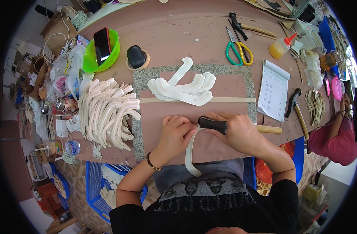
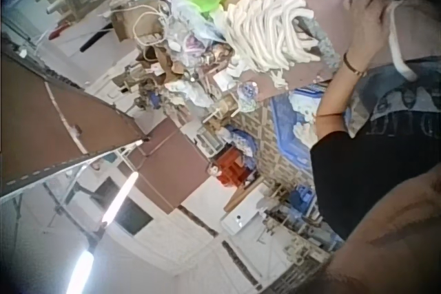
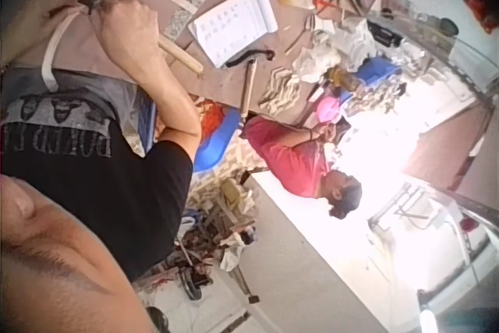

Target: The person uses a hammer to repeatedly strike and shape a small, curved white object on a wooden board. They hold the object with their left hand and tap it with the hammer in their right hand, occasionally repositioning the piece. A second person is visible in the background working at a separate station.

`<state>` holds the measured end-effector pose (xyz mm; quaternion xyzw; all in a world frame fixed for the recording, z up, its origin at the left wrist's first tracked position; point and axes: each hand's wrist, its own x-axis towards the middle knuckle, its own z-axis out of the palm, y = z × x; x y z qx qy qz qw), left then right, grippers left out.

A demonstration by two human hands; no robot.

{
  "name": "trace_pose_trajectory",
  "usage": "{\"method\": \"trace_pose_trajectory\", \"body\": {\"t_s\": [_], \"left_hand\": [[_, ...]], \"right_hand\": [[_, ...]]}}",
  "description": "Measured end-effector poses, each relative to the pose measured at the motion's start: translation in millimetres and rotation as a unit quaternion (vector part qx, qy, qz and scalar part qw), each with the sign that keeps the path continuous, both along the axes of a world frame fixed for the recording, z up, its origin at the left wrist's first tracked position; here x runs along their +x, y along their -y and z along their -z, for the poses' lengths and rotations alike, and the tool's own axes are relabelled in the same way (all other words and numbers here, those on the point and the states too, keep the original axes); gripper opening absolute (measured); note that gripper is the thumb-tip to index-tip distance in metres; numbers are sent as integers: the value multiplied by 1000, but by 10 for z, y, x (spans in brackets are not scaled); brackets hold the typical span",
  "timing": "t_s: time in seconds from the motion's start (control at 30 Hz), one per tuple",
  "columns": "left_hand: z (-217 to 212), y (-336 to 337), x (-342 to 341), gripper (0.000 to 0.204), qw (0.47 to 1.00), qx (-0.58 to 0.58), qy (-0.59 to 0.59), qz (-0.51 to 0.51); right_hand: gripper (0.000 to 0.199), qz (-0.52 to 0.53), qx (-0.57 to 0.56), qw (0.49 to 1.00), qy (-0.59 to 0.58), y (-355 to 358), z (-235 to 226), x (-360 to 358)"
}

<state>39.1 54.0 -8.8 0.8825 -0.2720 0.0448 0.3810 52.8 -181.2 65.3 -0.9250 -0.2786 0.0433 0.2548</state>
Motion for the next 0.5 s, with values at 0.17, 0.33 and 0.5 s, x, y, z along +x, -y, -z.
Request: {"method": "trace_pose_trajectory", "body": {"t_s": [0.17, 0.33, 0.5], "left_hand": [[-17, 82, -82, 13, 994, 52, 89, -21], [-83, 21, -102, 16, 996, 20, 48, -73], [-13, 9, -118, 17, 996, 20, 87, -16]], "right_hand": [[44, 8, 22, 1000, -10, -42, -74, 45], [41, 27, -12, 996, -83, -119, -97, 55], [40, 16, -30, 996, -85, -112, -90, 55]]}}
